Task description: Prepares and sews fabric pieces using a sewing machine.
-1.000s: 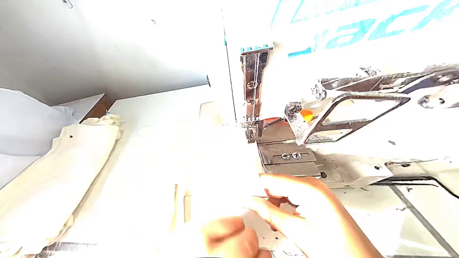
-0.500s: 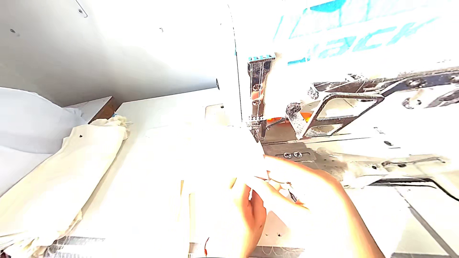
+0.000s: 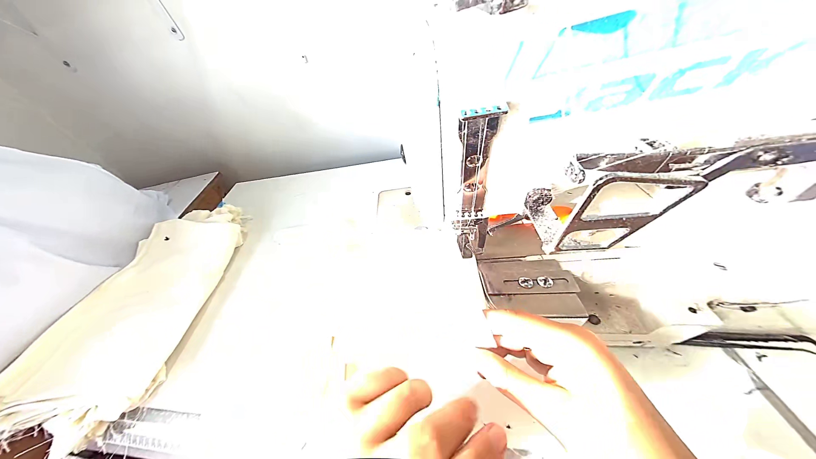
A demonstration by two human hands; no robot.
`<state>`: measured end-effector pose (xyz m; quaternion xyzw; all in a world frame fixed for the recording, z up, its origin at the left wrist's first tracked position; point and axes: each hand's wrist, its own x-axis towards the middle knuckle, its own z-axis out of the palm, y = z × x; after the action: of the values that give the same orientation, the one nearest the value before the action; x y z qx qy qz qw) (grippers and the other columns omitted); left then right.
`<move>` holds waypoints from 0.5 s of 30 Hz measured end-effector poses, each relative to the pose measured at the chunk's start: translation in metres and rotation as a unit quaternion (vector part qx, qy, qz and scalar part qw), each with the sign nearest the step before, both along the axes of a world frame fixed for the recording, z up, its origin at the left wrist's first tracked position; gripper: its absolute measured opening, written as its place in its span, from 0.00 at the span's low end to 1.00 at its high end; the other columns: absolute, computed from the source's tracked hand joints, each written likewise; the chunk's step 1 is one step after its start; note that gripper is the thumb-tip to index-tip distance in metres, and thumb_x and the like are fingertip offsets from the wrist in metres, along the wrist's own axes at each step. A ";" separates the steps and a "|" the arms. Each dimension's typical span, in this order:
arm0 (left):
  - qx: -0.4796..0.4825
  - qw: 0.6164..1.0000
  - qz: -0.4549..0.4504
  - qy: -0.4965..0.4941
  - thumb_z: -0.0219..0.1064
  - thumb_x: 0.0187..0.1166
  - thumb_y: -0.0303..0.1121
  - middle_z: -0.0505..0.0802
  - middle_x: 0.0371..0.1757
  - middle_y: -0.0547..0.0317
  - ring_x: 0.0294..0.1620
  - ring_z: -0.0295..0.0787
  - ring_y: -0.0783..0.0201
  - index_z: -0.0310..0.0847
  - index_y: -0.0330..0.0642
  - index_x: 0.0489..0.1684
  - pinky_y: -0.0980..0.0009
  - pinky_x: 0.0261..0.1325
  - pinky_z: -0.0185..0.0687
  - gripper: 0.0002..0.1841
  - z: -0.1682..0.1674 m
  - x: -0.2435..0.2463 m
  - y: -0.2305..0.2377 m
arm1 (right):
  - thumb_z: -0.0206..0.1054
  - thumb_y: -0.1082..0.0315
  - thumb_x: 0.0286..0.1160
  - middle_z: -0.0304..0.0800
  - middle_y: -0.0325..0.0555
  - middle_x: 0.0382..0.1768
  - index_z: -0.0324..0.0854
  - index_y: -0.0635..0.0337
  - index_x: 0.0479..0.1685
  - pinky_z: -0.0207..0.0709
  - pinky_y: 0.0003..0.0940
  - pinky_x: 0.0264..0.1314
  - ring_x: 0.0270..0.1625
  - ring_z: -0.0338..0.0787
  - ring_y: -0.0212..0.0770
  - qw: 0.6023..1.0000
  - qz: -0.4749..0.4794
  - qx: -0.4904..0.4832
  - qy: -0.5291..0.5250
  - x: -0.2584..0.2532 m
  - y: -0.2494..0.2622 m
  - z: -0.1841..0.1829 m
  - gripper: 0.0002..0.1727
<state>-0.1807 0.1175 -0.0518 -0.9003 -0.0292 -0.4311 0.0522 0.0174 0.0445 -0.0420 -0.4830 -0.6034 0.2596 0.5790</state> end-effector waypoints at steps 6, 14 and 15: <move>0.134 0.980 0.018 0.148 0.63 0.82 0.30 0.95 0.62 0.63 0.23 0.79 0.68 0.90 0.52 0.63 0.72 0.22 0.65 0.16 0.074 0.019 0.066 | 0.74 0.58 0.72 0.93 0.26 0.30 0.90 0.55 0.38 0.83 0.10 0.39 0.35 0.88 0.13 0.999 -0.015 0.028 -0.017 0.002 0.008 -0.005 0.10; 0.212 0.966 -0.060 0.131 0.59 0.83 0.25 0.96 0.60 0.56 0.22 0.76 0.65 0.89 0.44 0.64 0.69 0.22 0.61 0.17 0.078 0.047 0.084 | 0.69 0.54 0.78 0.86 0.24 0.26 0.86 0.52 0.38 0.75 0.06 0.31 0.29 0.82 0.11 0.998 -0.011 0.017 -0.065 0.008 0.010 -0.005 0.12; 0.194 0.970 -0.071 0.128 0.59 0.83 0.26 0.96 0.58 0.56 0.22 0.77 0.65 0.89 0.44 0.62 0.69 0.22 0.62 0.16 0.079 0.047 0.084 | 0.67 0.54 0.80 0.85 0.24 0.25 0.86 0.52 0.39 0.72 0.06 0.29 0.27 0.80 0.10 0.996 -0.014 0.017 -0.087 0.009 0.010 -0.004 0.12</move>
<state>-0.1336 0.2014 0.0269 -0.9206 0.1262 -0.3119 0.1984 0.0266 0.0547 -0.0460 -0.5019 -0.6493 0.1980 0.5360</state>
